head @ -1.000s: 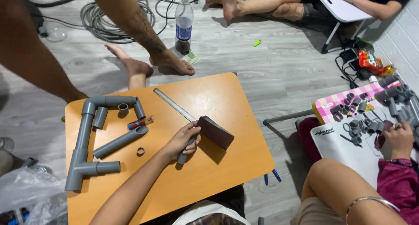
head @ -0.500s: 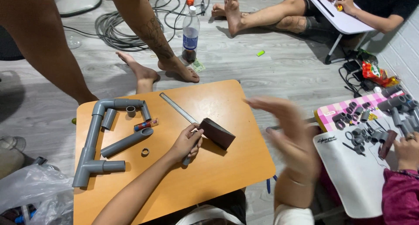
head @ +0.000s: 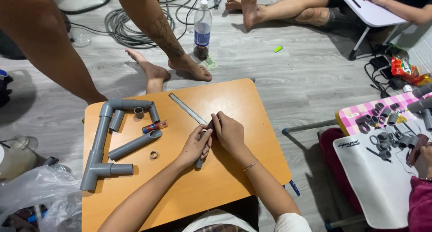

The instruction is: The person smooths the edges of a gray PVC pipe using a metal file and then a piece of sandpaper. They hold the pipe in one hand and rub the abrasive materials against the cut end to remove burrs.

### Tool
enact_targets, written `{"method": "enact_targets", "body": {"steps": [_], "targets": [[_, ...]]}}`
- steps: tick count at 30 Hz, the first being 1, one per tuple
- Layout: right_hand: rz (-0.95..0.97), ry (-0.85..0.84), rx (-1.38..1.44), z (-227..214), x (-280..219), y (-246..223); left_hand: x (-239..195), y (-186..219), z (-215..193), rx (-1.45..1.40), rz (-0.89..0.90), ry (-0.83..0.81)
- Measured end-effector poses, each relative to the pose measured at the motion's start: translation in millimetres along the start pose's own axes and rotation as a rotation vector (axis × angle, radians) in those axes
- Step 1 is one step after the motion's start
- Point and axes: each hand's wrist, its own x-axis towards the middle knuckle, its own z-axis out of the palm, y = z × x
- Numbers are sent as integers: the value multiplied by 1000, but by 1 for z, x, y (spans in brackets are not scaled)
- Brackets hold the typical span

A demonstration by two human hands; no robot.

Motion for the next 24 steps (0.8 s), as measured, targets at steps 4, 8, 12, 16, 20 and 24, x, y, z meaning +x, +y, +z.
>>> {"method": "enact_targets", "body": {"steps": [4,8,12,16,20,24], "targets": [[118,-176,257,-7,-3,-5,4,-13,-2,-21,39,37],[121,-93,293,-12,0,-1,12,-24,-13,-52,97,-34],[101,24,312,-11,7,18,12,-15,-13,-166,62,-125],[52,49,427,-2,12,31,12,-14,-14,-158,45,-166],[28,91,622,-3,15,36,15,-22,-22,-135,3,-209],[-81,-62,666,-13,14,39,17,-24,-28,-150,-86,-242]]}}
